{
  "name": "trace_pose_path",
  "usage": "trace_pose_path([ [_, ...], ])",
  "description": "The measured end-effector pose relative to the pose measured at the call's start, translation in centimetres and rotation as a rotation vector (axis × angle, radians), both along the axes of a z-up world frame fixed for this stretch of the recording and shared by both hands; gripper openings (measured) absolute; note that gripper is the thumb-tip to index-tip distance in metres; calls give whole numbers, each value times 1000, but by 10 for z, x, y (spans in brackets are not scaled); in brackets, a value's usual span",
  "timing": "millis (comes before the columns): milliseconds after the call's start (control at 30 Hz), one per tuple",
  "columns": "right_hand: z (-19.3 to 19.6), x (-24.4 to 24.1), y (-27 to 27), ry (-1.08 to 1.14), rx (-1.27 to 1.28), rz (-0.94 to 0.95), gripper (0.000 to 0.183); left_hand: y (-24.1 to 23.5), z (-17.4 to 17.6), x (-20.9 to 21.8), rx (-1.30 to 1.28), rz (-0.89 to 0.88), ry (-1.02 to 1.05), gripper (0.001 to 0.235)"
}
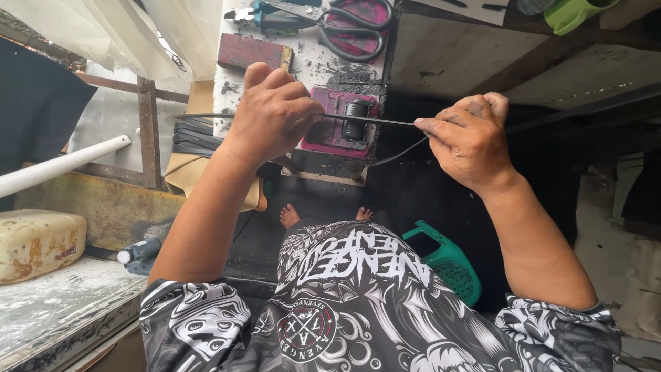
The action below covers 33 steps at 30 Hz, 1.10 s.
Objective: The person smooths a black rubber strip using a sanding block and then rubs it on a small grinding machine. Finally, the person attaches the strip to a black sheet using clothespins.
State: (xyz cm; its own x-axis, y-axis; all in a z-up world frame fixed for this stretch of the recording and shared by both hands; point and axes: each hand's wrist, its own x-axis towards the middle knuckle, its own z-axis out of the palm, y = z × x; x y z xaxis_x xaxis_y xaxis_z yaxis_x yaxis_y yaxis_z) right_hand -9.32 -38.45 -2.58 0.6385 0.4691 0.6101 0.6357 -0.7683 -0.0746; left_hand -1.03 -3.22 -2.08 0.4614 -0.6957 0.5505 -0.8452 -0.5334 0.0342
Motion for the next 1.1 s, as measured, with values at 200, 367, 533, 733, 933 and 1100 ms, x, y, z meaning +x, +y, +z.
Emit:
trace_pose_path([
  [200, -3, -13, -23, 7, 11, -59, 27, -25, 0, 0, -19, -58, 19, 16],
  [367, -4, -19, -40, 61, 38, -78, 29, -40, 1, -1, -2, -76, 21, 12],
  [533, -3, -13, -62, 433, 157, -75, 17, -51, 3, 2, 5, -77, 156, 7],
  [733, 18, 10, -72, 790, 371, -67, 18, -59, 22, 12, -26, -96, 209, 6],
  [933, 11, 38, -77, 922, 460, -50, 14, -63, 37, 19, -21, -68, 263, 7],
  [1100, 11, 55, -67, 1008, 527, 34, 22, -65, 42, 22, -6, -38, 257, 6],
])
